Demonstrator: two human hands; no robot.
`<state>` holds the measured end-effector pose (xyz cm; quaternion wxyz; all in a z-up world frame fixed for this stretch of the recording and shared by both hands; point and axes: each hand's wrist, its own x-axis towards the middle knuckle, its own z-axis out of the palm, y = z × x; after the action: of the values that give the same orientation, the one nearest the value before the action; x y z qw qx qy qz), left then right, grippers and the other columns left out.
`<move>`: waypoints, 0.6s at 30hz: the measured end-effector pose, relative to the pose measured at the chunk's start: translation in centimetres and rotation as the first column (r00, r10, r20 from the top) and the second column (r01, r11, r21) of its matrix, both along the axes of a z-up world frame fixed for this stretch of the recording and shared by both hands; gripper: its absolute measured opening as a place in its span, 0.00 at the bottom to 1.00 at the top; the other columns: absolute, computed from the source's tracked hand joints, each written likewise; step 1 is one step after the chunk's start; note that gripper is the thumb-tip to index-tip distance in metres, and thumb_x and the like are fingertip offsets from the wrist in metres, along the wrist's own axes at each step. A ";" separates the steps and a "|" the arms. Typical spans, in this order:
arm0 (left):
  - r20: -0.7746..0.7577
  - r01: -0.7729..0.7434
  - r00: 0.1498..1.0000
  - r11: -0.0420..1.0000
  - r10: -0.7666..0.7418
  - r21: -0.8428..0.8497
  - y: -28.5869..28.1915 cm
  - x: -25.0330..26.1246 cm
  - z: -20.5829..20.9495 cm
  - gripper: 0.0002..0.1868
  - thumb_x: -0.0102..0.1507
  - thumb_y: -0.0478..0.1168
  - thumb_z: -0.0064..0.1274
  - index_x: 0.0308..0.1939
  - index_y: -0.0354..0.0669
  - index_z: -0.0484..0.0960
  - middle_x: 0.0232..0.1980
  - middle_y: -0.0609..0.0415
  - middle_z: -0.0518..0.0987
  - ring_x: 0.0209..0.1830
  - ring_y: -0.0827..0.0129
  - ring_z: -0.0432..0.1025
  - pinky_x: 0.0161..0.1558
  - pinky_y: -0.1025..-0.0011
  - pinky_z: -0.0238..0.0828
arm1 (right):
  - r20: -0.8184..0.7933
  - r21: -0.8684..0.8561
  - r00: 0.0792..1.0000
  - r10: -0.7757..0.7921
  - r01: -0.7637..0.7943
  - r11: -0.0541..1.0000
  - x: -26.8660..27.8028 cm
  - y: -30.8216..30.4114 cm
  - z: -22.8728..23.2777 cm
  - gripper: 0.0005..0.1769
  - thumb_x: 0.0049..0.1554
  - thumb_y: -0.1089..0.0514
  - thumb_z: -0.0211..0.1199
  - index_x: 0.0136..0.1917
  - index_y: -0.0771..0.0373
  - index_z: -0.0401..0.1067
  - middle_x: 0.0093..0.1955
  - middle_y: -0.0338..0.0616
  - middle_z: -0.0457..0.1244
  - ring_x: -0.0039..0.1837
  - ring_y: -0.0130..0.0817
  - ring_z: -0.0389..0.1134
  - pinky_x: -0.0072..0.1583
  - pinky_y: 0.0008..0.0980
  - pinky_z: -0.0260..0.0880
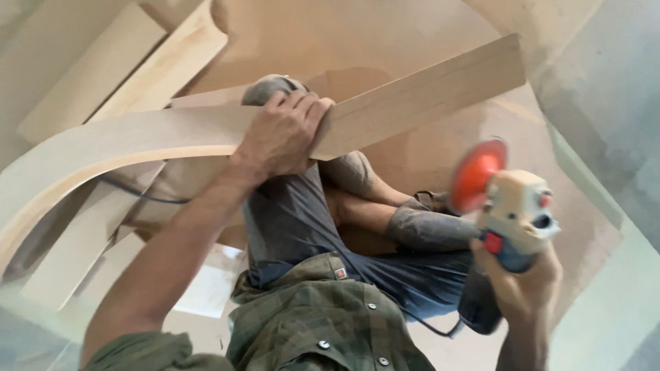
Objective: The person uses a power sander to smooth the surface and edges of a curved wooden board, moving the tool back and forth while holding the board steady with their other hand.
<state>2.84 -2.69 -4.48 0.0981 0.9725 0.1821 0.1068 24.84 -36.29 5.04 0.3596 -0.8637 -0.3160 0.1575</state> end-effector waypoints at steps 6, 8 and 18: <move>0.157 0.059 0.987 0.978 -0.028 -0.200 1.4 0.0 0.5 0.35 0.48 0.49 0.67 0.53 0.32 0.75 0.48 0.41 0.80 0.52 0.51 0.76 0.53 0.58 0.70 | 0.139 -0.163 0.974 0.177 -0.154 0.975 -3.5 5.4 1.0 0.30 0.45 0.56 0.78 0.57 0.70 0.71 0.48 0.53 0.72 0.50 0.39 0.77 0.52 0.36 0.75; 0.157 0.066 0.987 0.975 -0.033 -0.211 1.6 -0.2 1.0 0.35 0.45 0.49 0.67 0.50 0.32 0.75 0.47 0.41 0.81 0.50 0.51 0.76 0.52 0.58 0.70 | 0.178 -0.216 0.957 0.230 -0.190 0.958 -4.5 6.7 1.7 0.31 0.45 0.53 0.78 0.56 0.70 0.70 0.46 0.55 0.72 0.48 0.43 0.76 0.50 0.38 0.75; 0.176 0.096 0.983 0.962 -0.051 -0.255 2.0 0.0 0.9 0.32 0.41 0.40 0.63 0.48 0.33 0.75 0.45 0.41 0.80 0.49 0.51 0.76 0.51 0.59 0.70 | 0.209 -0.337 0.899 0.385 -0.303 0.891 -7.4 10.3 1.1 0.35 0.44 0.50 0.76 0.61 0.65 0.69 0.43 0.56 0.71 0.44 0.53 0.75 0.44 0.45 0.74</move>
<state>2.83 -0.73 -3.58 0.2447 0.9446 0.1494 0.1597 17.40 -26.00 6.11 0.1456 -0.8506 -0.4839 0.1454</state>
